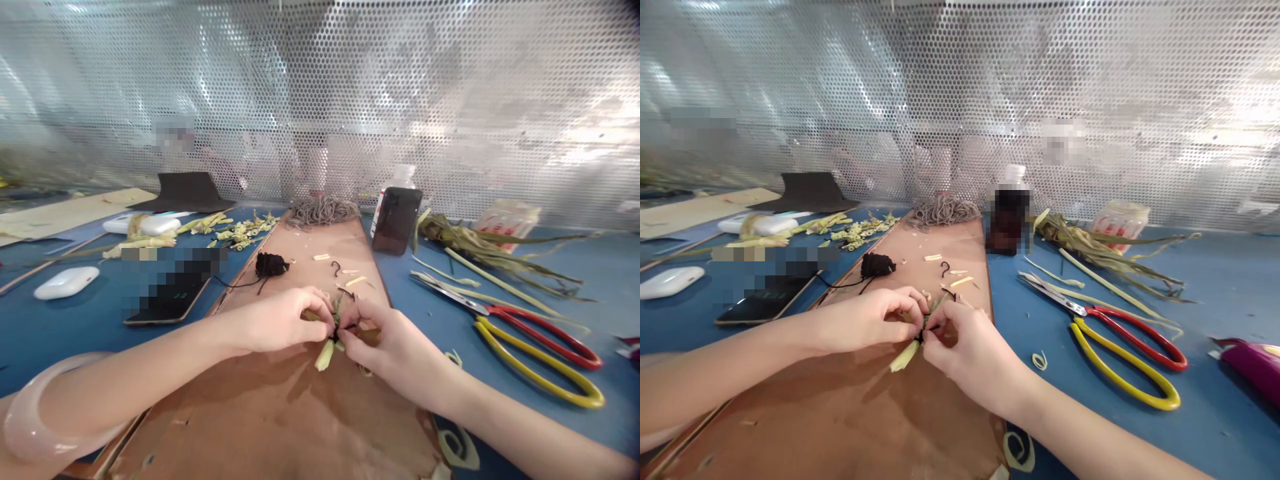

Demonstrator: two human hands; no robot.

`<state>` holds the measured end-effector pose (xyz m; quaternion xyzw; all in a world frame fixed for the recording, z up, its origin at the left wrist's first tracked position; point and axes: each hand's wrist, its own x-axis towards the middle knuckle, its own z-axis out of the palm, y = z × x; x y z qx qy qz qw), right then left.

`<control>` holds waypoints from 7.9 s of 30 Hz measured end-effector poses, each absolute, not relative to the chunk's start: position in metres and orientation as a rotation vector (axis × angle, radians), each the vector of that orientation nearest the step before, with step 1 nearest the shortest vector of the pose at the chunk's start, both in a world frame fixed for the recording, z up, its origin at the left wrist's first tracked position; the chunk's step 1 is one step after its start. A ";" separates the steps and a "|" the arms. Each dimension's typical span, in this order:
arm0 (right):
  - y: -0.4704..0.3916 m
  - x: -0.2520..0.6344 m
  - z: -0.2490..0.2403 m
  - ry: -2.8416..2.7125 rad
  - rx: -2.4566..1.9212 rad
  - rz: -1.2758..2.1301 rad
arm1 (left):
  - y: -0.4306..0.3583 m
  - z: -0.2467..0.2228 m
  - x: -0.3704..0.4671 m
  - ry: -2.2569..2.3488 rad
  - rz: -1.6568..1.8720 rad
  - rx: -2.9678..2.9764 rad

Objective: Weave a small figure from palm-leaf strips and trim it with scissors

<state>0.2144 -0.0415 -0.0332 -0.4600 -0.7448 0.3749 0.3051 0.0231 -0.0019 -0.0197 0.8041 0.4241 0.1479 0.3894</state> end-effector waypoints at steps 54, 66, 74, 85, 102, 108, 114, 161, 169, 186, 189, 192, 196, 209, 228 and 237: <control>-0.040 0.219 -0.036 -1.998 -1.163 1.094 | -0.009 -0.010 0.017 0.980 0.453 2.321; -0.037 0.220 -0.037 -1.994 -1.164 1.143 | -0.016 -0.007 0.013 0.621 0.581 3.077; -0.037 0.221 -0.039 -1.964 -1.152 1.185 | -0.023 -0.016 0.007 0.517 0.736 3.177; -0.036 0.219 -0.034 -2.002 -1.173 1.126 | -0.022 -0.014 0.019 0.763 0.676 3.085; -0.035 0.219 -0.038 -1.969 -1.203 1.176 | -0.018 -0.008 0.005 0.569 0.624 3.204; -0.035 0.217 -0.037 -1.993 -1.224 1.106 | -0.022 -0.010 -0.002 0.442 0.568 3.293; -0.035 0.217 -0.037 -2.021 -1.240 1.064 | -0.026 -0.013 0.002 0.287 0.594 3.463; -0.034 0.220 -0.036 -2.002 -1.200 1.115 | -0.012 -0.007 0.012 0.349 0.861 3.418; -0.033 0.219 -0.036 -2.034 -1.205 1.074 | -0.014 -0.004 0.010 0.133 0.669 3.471; -0.035 0.219 -0.035 -2.044 -1.196 1.075 | -0.015 -0.013 0.017 0.577 0.821 3.103; -0.035 0.219 -0.035 -2.053 -1.206 1.050 | -0.017 -0.011 0.016 0.600 0.732 3.032; -0.034 0.218 -0.034 -2.053 -1.267 1.017 | -0.017 -0.010 0.015 0.469 0.718 3.136; -0.033 0.217 -0.037 -2.042 -1.252 1.012 | -0.015 -0.011 0.013 0.277 0.717 3.368; -0.035 0.218 -0.033 -2.068 -1.215 1.050 | -0.018 -0.003 0.018 1.020 0.688 2.548; -0.036 0.215 -0.034 -2.034 -1.225 1.051 | -0.013 -0.005 0.008 0.672 0.671 2.959; -0.041 0.218 -0.038 -2.070 -1.225 0.948 | -0.014 -0.007 0.006 0.725 0.502 2.726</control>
